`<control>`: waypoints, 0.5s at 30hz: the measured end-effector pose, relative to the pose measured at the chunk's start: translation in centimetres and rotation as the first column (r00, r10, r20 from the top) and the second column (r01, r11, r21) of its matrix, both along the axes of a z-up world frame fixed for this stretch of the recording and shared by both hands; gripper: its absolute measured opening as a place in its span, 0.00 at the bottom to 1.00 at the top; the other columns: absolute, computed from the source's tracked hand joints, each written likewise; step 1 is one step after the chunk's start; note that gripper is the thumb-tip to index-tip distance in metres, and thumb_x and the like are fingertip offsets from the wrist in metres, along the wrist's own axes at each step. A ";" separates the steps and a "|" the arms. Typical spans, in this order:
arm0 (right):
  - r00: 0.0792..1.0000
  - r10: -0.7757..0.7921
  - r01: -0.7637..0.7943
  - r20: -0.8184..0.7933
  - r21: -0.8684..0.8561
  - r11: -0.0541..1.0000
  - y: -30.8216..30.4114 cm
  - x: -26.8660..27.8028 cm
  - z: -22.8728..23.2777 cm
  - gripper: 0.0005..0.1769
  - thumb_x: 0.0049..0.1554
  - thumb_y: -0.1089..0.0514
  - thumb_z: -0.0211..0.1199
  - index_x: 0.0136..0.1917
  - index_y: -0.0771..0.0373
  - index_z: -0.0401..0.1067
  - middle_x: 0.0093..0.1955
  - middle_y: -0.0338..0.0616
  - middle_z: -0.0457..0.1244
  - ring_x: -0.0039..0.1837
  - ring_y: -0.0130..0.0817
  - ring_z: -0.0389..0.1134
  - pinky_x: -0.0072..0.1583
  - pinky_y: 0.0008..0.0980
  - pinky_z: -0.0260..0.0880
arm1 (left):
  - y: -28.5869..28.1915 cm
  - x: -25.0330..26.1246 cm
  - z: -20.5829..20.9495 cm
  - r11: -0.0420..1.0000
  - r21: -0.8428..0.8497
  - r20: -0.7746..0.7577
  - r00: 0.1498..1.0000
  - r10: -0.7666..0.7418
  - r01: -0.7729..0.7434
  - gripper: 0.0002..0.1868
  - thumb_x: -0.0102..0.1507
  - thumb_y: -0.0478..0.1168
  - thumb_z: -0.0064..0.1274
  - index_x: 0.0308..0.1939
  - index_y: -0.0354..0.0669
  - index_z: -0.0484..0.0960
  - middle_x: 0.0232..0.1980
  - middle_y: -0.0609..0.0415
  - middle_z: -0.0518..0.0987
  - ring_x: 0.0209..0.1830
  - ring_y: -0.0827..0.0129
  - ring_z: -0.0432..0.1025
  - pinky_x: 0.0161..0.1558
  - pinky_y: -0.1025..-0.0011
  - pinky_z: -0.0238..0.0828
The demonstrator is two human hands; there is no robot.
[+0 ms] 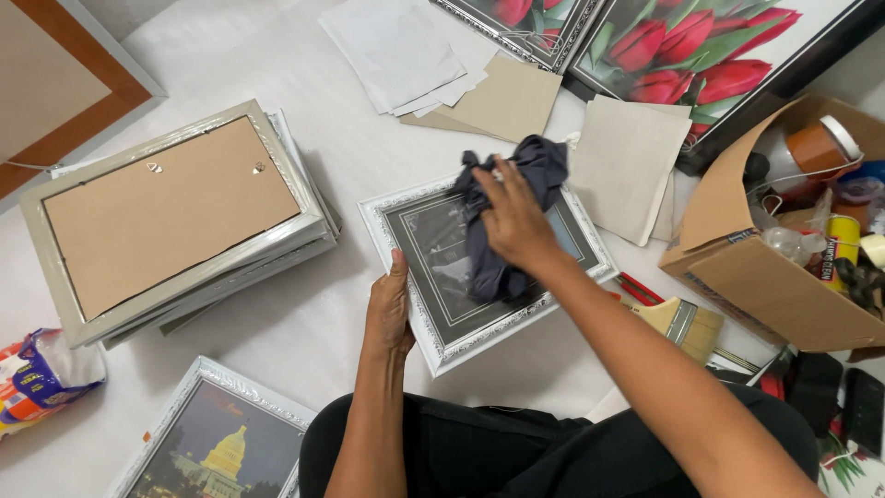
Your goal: Assembling a picture frame by inserting a photo, securing the backing, and cleaning the glass.
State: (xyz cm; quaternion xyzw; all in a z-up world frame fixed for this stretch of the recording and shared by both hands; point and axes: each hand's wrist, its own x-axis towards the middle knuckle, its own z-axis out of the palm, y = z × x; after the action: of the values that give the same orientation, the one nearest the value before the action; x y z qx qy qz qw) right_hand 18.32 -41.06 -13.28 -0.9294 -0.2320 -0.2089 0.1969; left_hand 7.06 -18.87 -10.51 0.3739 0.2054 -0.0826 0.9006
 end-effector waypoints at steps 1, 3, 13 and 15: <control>0.999 -0.037 0.036 -0.039 -0.013 0.999 -2.3 0.8 -0.3 0.34 0.56 0.64 0.54 0.77 0.56 0.63 0.75 0.69 0.54 0.75 0.71 0.55 0.75 0.57 0.53 | 0.1 -0.1 0.5 1.000 -0.009 0.000 1.000 -0.001 0.001 0.29 0.66 0.60 0.54 0.37 0.33 0.82 0.28 0.40 0.82 0.24 0.57 0.79 0.31 0.62 0.82; 0.993 -0.084 0.077 -0.084 -0.083 0.994 -6.1 0.1 -0.4 0.33 0.58 0.63 0.53 0.77 0.55 0.62 0.76 0.68 0.53 0.76 0.69 0.55 0.75 0.56 0.52 | 0.3 0.0 -1.5 0.999 -0.029 -0.004 1.000 0.018 -0.018 0.28 0.66 0.60 0.54 0.37 0.33 0.82 0.28 0.40 0.82 0.24 0.57 0.80 0.31 0.62 0.82; 0.591 -0.364 0.097 -0.720 -0.385 0.918 -16.3 -9.7 3.5 0.31 0.59 0.60 0.50 0.74 0.42 0.67 0.75 0.52 0.60 0.73 0.59 0.62 0.72 0.52 0.62 | 0.5 0.2 -2.1 1.000 0.013 0.001 1.000 -0.022 0.022 0.30 0.65 0.61 0.54 0.39 0.31 0.81 0.31 0.39 0.82 0.26 0.56 0.80 0.33 0.59 0.83; 0.509 -0.488 0.169 -0.709 -0.474 0.864 -18.1 -9.8 4.4 0.32 0.58 0.59 0.50 0.74 0.39 0.69 0.76 0.51 0.60 0.74 0.60 0.62 0.72 0.55 0.63 | 0.6 0.1 -2.1 0.999 0.037 0.005 0.999 -0.039 0.039 0.30 0.66 0.61 0.55 0.39 0.31 0.81 0.30 0.39 0.82 0.26 0.56 0.80 0.33 0.60 0.83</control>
State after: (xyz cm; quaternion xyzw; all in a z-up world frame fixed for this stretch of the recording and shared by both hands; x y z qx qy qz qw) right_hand 8.50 -59.14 -8.88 -0.9653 0.0353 0.2489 0.0704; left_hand 7.14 -18.23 -12.65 0.3947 0.1969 -0.0954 0.8924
